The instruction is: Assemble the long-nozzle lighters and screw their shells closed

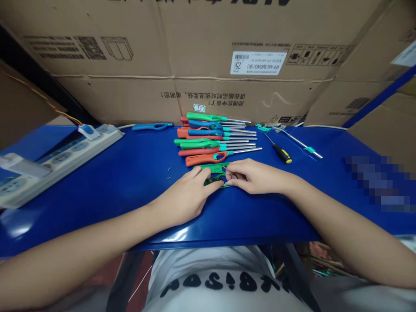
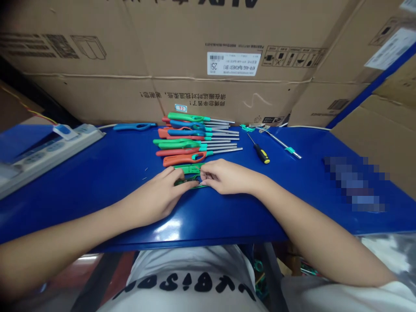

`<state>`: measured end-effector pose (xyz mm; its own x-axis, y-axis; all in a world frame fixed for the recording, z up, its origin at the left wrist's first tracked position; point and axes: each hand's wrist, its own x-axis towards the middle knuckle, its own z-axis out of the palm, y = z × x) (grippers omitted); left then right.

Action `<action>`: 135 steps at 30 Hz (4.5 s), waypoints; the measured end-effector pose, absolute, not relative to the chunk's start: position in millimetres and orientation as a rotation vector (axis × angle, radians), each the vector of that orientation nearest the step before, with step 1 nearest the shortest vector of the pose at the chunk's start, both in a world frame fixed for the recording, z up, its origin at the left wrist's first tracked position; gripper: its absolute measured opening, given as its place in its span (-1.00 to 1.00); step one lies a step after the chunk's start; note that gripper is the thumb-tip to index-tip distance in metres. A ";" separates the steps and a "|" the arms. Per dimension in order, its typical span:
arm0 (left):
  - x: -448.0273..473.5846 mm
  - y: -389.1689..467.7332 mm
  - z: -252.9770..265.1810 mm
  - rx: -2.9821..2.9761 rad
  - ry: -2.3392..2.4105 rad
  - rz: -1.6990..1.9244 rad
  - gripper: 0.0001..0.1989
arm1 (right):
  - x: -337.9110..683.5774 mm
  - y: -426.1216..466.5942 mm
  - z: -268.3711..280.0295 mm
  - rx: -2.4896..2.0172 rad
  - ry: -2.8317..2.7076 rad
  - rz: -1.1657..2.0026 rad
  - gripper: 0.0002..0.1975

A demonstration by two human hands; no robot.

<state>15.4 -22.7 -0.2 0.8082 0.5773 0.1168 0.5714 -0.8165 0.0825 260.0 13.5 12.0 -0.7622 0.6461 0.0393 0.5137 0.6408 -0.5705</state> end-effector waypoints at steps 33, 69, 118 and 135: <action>14.2 -20.9 -0.2 2.851 0.959 0.366 -0.64 | 267.4 15.9 18.2 -0.932 -2.634 0.899 -1.00; 14.0 -21.1 1.7 2.846 0.955 0.398 -0.72 | 266.9 16.1 19.5 -0.892 -2.657 0.791 -0.95; 14.6 -21.6 4.1 2.848 0.939 0.309 -0.70 | 276.9 28.3 11.6 -0.974 -2.590 0.919 -0.78; 12.7 -18.8 -2.5 2.833 0.937 0.400 -0.53 | 278.5 29.3 12.8 -1.027 -2.564 0.973 -0.81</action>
<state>12.7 -18.8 -2.5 0.7719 0.6006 0.2084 0.5660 -0.7985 0.2049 278.5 29.3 12.8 -0.7341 0.6775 -0.0455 0.5371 0.5383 -0.6494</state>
